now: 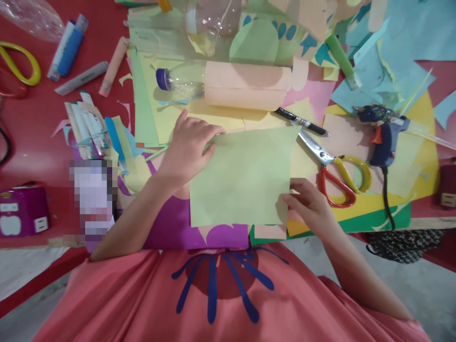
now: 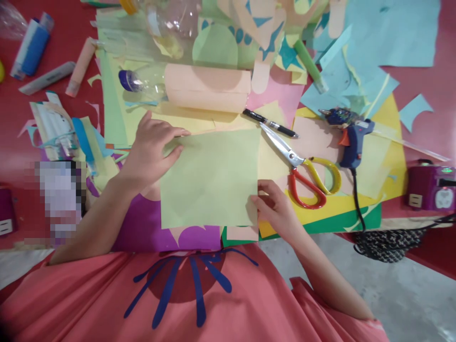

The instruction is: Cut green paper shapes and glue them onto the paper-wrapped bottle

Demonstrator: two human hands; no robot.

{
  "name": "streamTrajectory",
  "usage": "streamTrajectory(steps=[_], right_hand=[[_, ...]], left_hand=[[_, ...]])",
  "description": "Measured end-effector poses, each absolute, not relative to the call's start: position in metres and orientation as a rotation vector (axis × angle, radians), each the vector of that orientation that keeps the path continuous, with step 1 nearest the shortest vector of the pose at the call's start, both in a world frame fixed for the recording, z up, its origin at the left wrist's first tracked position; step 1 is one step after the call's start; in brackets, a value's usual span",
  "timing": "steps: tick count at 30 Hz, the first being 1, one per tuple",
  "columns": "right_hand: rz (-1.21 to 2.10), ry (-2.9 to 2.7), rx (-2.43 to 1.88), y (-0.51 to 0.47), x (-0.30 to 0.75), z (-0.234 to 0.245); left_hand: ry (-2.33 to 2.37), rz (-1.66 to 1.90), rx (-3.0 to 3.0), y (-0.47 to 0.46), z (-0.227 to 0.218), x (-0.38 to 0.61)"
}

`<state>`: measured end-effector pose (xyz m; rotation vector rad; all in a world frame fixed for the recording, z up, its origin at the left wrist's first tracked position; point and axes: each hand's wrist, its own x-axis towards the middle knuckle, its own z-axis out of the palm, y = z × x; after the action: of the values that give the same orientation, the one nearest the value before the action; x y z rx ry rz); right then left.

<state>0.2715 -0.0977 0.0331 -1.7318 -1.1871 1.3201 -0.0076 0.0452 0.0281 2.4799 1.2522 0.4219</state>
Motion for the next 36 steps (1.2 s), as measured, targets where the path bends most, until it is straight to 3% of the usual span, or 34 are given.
streamTrajectory(steps=[5, 10, 16, 22, 36], right_hand=[[0.476, -1.612, -1.766, -0.090, 0.278, 0.030], [0.082, -2.089, -1.400, -0.068, 0.258, 0.032], [0.135, -2.415, -1.523, -0.052, 0.221, 0.017], [0.024, -2.414, -1.518, -0.053, 0.219, 0.004], [0.211, -2.482, -1.418, -0.068, 0.222, 0.007]], left_hand=[[1.289, 0.547, 2.624, 0.035, 0.029, -0.011], [1.360, 0.522, 2.583, 0.021, 0.022, -0.007], [1.370, 0.557, 2.588, 0.016, 0.011, -0.004], [1.368, 0.463, 2.627, 0.006, 0.012, -0.004], [1.297, 0.203, 2.720, -0.050, 0.013, -0.001]])
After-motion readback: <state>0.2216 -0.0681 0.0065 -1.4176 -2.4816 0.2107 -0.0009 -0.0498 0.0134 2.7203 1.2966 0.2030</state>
